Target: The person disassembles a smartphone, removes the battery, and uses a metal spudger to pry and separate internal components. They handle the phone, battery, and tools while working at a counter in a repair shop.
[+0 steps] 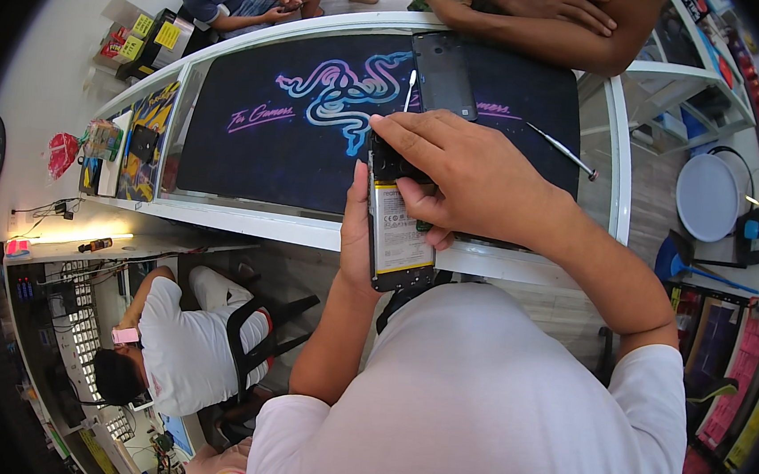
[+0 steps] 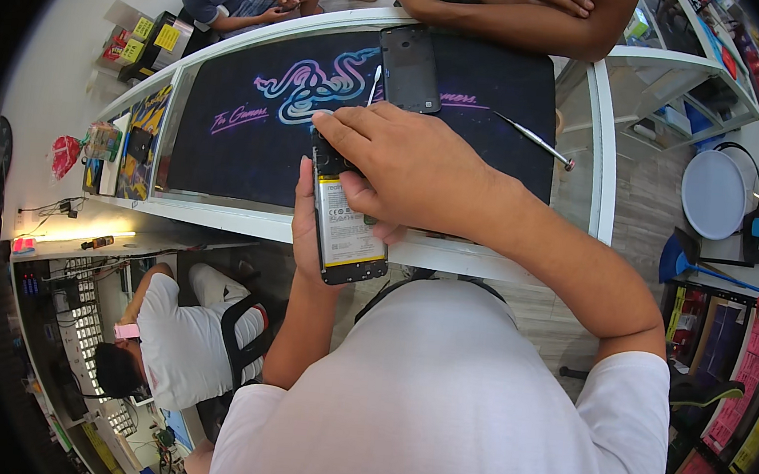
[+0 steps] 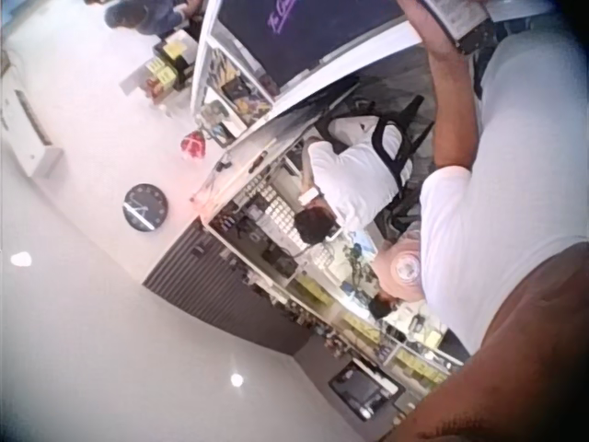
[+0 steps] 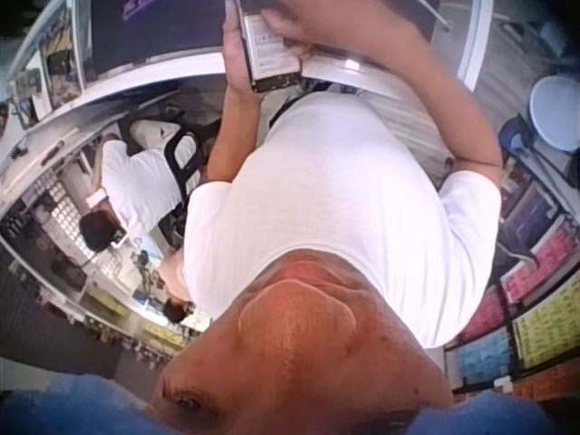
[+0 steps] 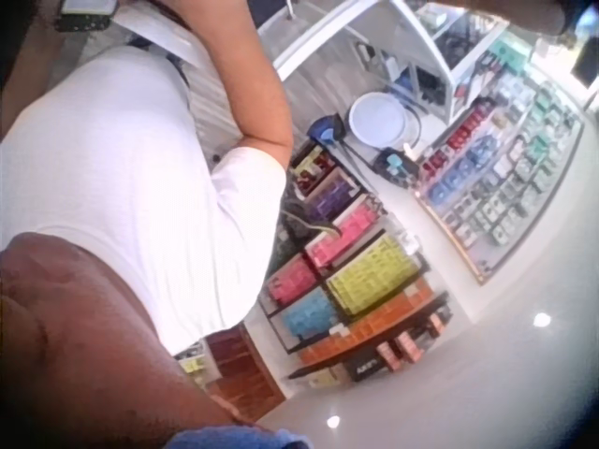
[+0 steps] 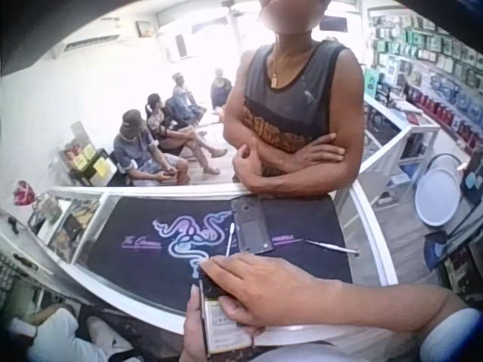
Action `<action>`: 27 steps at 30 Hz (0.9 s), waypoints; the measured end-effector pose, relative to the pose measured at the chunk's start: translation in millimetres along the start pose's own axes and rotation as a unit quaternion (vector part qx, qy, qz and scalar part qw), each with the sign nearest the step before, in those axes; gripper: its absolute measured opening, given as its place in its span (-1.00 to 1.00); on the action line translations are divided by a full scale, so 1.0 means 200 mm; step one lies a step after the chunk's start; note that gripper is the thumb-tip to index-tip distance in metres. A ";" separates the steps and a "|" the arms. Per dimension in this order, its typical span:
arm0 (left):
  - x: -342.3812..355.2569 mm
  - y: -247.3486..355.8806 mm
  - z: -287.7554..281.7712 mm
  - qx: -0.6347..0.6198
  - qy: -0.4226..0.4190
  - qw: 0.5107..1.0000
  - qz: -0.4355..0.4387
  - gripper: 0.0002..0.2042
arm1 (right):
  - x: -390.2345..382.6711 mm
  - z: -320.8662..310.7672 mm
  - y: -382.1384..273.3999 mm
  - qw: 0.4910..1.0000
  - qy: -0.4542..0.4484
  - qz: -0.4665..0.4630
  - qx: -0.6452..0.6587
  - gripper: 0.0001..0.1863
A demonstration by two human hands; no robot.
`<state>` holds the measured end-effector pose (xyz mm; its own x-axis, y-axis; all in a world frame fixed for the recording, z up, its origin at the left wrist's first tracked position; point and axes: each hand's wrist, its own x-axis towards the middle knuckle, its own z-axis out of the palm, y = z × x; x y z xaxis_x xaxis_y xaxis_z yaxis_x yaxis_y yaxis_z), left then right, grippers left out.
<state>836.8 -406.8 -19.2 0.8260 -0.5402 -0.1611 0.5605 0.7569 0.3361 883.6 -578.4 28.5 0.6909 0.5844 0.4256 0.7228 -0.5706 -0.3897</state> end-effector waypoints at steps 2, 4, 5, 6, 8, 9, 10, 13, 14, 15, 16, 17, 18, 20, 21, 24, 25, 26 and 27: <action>0.00 0.00 -0.05 -0.013 -0.019 1.000 -0.011 -0.26 | 0.00 -0.01 0.00 1.000 -0.018 -0.007 -0.014 -0.35; 0.00 -0.01 -0.01 0.007 0.051 0.999 -0.013 -0.22 | 0.00 -0.01 0.01 0.999 -0.033 -0.004 -0.028 -0.34; 0.00 -0.01 -0.04 0.023 0.010 0.999 -0.022 -0.19 | 0.00 -0.01 0.02 0.999 -0.040 -0.002 -0.035 -0.34; 0.01 0.00 -0.08 0.040 -0.032 0.998 -0.030 -0.16 | 0.01 -0.02 0.02 0.997 -0.062 0.001 -0.036 -0.34; 0.02 0.00 -0.12 0.076 -0.067 0.994 -0.048 -0.11 | 0.02 -0.03 0.04 0.994 -0.105 0.009 -0.038 -0.33; 0.02 0.00 -0.12 0.096 -0.060 0.992 -0.058 -0.09 | 0.03 -0.05 0.05 0.990 -0.137 0.031 -0.031 -0.33; 0.02 0.00 -0.13 0.116 -0.052 0.990 -0.068 -0.07 | 0.06 -0.07 0.06 0.984 -0.169 0.053 -0.024 -0.34; -0.01 -0.07 -0.09 0.094 0.006 0.994 -0.059 -0.02 | 0.05 -0.12 0.08 0.982 -0.183 0.044 0.024 -0.34; 0.00 -0.06 -0.08 0.103 0.005 0.993 -0.052 -0.02 | 0.03 -0.14 0.09 0.983 -0.174 0.028 0.044 -0.34; 0.01 -0.06 -0.08 0.113 0.003 0.993 -0.046 -0.01 | 0.00 -0.12 0.10 0.993 -0.102 -0.008 0.053 -0.37; 0.01 -0.06 -0.08 0.123 0.002 0.992 -0.039 -0.01 | -0.01 -0.09 0.11 0.995 -0.087 -0.012 0.050 -0.37; 0.01 -0.06 -0.08 0.128 0.000 0.991 -0.038 -0.01 | -0.01 -0.08 0.11 0.996 -0.072 -0.016 0.046 -0.38; 0.01 -0.06 -0.07 0.134 -0.002 0.990 -0.035 -0.02 | 0.00 -0.08 0.11 0.997 -0.056 -0.022 0.041 -0.38; 0.01 -0.06 -0.06 0.153 -0.004 0.988 -0.033 -0.04 | 0.01 -0.08 0.09 0.996 -0.085 -0.002 0.031 -0.39; 0.01 -0.05 -0.03 0.168 -0.004 0.985 -0.034 -0.05 | 0.02 -0.08 0.08 0.995 -0.097 0.007 0.025 -0.40; 0.01 -0.05 -0.01 0.184 0.007 0.982 -0.032 -0.08 | 0.05 -0.10 0.04 0.989 -0.147 0.024 -0.009 -0.42; 0.01 -0.05 -0.01 0.182 0.007 0.983 -0.030 -0.08 | 0.05 -0.08 0.04 0.990 -0.137 0.002 -0.032 -0.44; 0.02 -0.05 0.00 0.179 0.008 0.983 -0.027 -0.09 | 0.06 -0.07 0.05 0.989 -0.146 -0.002 -0.040 -0.44; 0.01 -0.04 -0.02 0.164 -0.006 0.986 -0.030 -0.08 | 0.07 -0.06 0.05 0.987 -0.156 -0.004 -0.043 -0.45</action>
<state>834.5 -413.2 -26.9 0.7902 -0.5861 -0.1792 0.5570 0.5648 0.6089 899.7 -583.1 39.5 0.6666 0.7299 0.1512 0.7330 -0.6050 -0.3109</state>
